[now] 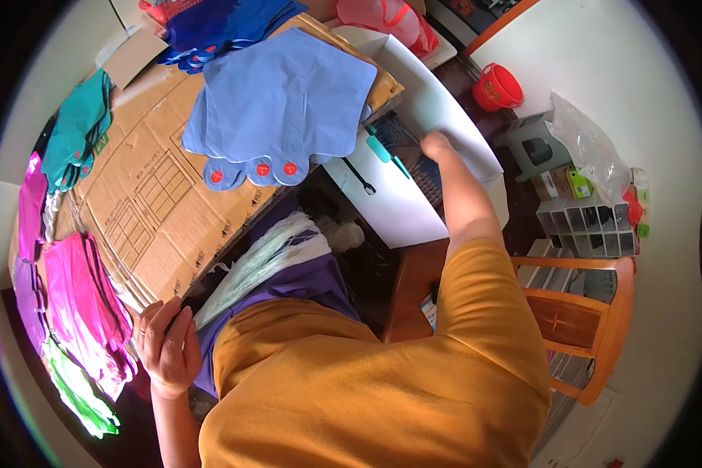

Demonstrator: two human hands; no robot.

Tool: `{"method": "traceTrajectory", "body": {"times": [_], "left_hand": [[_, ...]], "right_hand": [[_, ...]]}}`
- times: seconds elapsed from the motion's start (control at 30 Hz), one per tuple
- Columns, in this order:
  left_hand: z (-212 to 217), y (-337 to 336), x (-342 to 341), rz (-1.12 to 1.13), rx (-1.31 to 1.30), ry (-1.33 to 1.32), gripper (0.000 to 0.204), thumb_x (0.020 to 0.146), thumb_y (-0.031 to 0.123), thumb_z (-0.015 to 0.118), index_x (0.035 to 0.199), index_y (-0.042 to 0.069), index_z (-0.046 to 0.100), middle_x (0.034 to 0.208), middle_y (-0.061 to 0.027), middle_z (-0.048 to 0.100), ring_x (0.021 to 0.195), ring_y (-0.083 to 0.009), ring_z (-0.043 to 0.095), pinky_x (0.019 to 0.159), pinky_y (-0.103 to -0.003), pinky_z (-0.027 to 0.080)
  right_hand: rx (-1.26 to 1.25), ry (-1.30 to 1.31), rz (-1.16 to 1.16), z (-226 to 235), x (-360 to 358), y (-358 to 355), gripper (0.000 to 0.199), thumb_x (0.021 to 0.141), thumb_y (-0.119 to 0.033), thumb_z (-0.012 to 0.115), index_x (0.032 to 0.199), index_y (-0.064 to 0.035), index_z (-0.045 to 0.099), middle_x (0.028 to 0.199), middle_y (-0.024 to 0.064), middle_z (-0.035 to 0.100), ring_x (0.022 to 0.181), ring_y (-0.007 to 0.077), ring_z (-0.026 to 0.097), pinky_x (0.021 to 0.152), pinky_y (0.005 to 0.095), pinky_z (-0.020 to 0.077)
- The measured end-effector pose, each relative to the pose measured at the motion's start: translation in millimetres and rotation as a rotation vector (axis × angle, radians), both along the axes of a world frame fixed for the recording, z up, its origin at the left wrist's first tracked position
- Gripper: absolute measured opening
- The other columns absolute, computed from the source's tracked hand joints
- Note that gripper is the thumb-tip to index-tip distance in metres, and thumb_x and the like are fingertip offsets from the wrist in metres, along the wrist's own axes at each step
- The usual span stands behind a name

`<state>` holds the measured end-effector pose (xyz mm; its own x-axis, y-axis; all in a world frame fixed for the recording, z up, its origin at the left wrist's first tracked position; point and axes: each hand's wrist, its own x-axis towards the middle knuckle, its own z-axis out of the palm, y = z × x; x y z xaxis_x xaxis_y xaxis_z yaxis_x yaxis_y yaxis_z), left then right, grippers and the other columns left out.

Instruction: Folding colorful plastic bags and placing them into labeled paper envelopes.

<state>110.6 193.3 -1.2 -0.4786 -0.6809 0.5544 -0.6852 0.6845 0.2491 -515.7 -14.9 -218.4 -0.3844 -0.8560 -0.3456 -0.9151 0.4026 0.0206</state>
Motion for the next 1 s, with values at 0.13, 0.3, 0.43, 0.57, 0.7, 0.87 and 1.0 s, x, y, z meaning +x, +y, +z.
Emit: {"method": "traceTrajectory", "body": {"times": [0.13,0.3,0.43,0.57,0.7,0.87,1.0], "left_hand": [[1,2,7,-0.01,0.006,0.033,0.022,0.074,-0.007,0.067,0.096,-0.004,0.066,0.101,-0.0169,0.064,0.085,-0.0332,0.063,0.075,-0.042,0.053],[-1,7,17,-0.035,-0.008,0.103,0.022,0.073,-0.01,0.065,0.095,-0.005,0.066,0.097,-0.0179,0.065,0.083,-0.0335,0.064,0.074,-0.042,0.054],[1,15,31,-0.025,-0.019,0.114,0.021,0.075,-0.011,0.063,0.096,-0.006,0.065,0.096,-0.0182,0.065,0.084,-0.0344,0.064,0.075,-0.044,0.054],[0,17,45,0.007,-0.032,0.119,0.02,0.076,-0.011,0.063,0.096,-0.006,0.065,0.097,-0.0185,0.065,0.085,-0.0353,0.064,0.077,-0.045,0.054],[-1,21,55,0.037,-0.044,0.147,0.02,0.076,-0.01,0.064,0.095,-0.005,0.066,0.097,-0.0182,0.065,0.084,-0.0351,0.064,0.075,-0.044,0.054],[0,29,79,0.129,-0.071,0.19,0.021,0.074,-0.009,0.066,0.094,-0.003,0.067,0.095,-0.0171,0.066,0.081,-0.034,0.064,0.071,-0.042,0.053],[20,35,113,0.343,-0.066,0.192,0.022,0.072,-0.007,0.069,0.093,0.0,0.068,0.092,-0.0145,0.067,0.079,-0.0307,0.065,0.069,-0.038,0.052]], "right_hand": [[-0.139,-0.017,-0.043,45,2,13,0.042,0.094,-0.036,0.05,0.106,-0.0011,0.07,0.117,0.0236,0.063,0.114,0.0387,0.058,0.1,0.0447,0.0429],[-0.009,-0.294,-0.128,160,12,45,0.036,0.091,-0.029,0.058,0.087,0.0042,0.07,0.083,0.0199,0.07,0.074,0.0267,0.07,0.072,0.0393,0.0558],[-0.152,-0.128,0.022,274,78,74,0.026,0.087,-0.026,0.067,0.08,-0.001,0.07,0.07,0.0103,0.069,0.065,0.0189,0.067,0.067,0.0353,0.0518],[-0.337,-0.278,0.261,339,142,87,0.022,0.086,-0.023,0.068,0.084,-0.0008,0.069,0.073,0.0093,0.068,0.066,0.0165,0.064,0.065,0.0321,0.0492],[-0.308,-0.471,0.594,362,219,80,0.017,0.087,-0.018,0.067,0.086,-0.0003,0.068,0.075,0.0064,0.066,0.07,0.0126,0.061,0.066,0.0292,0.048],[-0.196,-0.616,0.889,359,334,63,0.012,0.088,-0.011,0.065,0.089,0.0011,0.066,0.081,0.0048,0.065,0.076,0.0127,0.06,0.07,0.0276,0.0479],[-0.374,-0.741,1.183,319,415,59,0.012,0.088,-0.012,0.063,0.085,-0.0006,0.065,0.081,0.0128,0.063,0.073,0.0301,0.062,0.067,0.0363,0.0488]]}}
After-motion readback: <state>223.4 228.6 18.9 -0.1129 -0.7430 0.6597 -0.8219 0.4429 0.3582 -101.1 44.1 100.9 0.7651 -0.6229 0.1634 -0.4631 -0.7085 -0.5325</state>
